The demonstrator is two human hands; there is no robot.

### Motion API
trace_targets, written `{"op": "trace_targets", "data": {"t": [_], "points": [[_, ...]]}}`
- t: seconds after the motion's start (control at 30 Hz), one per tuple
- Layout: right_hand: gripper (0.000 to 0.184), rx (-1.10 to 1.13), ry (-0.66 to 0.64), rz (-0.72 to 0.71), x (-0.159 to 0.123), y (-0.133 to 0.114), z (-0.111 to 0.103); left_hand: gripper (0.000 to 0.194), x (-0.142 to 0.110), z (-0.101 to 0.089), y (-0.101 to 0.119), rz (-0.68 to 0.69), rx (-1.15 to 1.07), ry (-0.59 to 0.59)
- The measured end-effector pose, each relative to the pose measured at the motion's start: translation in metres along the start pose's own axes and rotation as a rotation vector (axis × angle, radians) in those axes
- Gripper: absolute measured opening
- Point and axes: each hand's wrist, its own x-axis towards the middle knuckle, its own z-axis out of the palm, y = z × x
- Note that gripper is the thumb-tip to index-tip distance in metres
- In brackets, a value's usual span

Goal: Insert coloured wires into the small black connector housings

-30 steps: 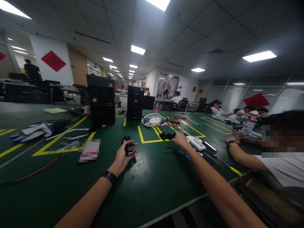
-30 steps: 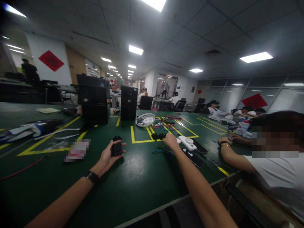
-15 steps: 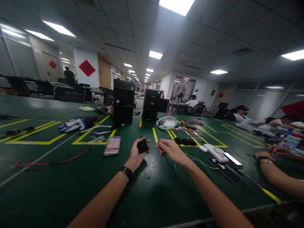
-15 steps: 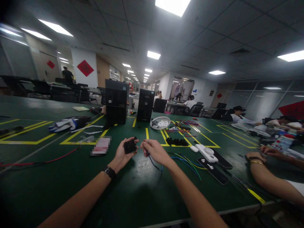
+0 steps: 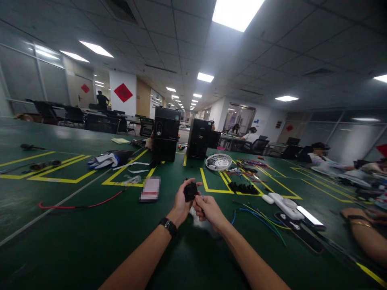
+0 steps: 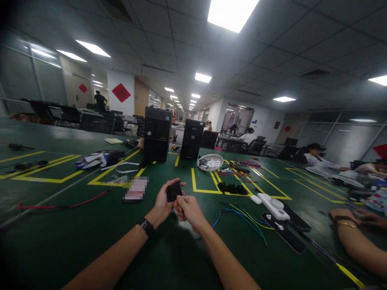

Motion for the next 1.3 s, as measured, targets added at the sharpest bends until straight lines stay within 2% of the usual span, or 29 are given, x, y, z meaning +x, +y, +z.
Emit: {"op": "trace_targets", "data": {"t": [0.13,0.3,0.4,0.53,0.7,0.87,1.0,1.13,1.23,1.3], "points": [[0.049,0.012,0.058,0.009,0.000,0.004,0.004,0.032,-0.007,0.005,0.001,0.062,0.065,0.015],[0.050,0.122,0.067,0.080,-0.001,0.010,0.012,0.023,-0.010,0.007,-0.004,0.296,0.230,-0.061],[0.050,0.170,0.079,0.116,-0.002,0.015,0.015,0.018,-0.012,0.009,-0.005,0.370,0.341,-0.078],[0.049,0.162,0.092,0.160,-0.007,0.012,0.014,0.017,-0.015,0.010,-0.002,0.417,0.569,-0.069],[0.045,0.194,-0.044,0.216,-0.013,-0.003,0.005,0.023,-0.019,0.011,0.002,0.429,0.700,-0.083],[0.045,0.124,-0.007,0.232,-0.007,0.007,0.002,0.028,-0.019,0.011,0.002,0.412,0.842,-0.080],[0.041,-0.020,0.080,0.127,-0.003,0.021,0.009,0.035,-0.009,0.001,0.006,0.476,0.995,-0.036],[0.026,-0.377,0.136,-0.005,-0.006,0.018,0.015,0.040,0.000,-0.015,0.011,0.528,1.051,0.021],[0.024,-0.655,0.154,-0.082,-0.012,0.000,0.015,0.039,0.003,-0.019,0.008,0.483,0.916,0.053],[0.025,-0.735,0.160,-0.121,-0.013,-0.011,0.015,0.036,0.005,-0.015,0.008,0.436,0.732,0.089]]}}
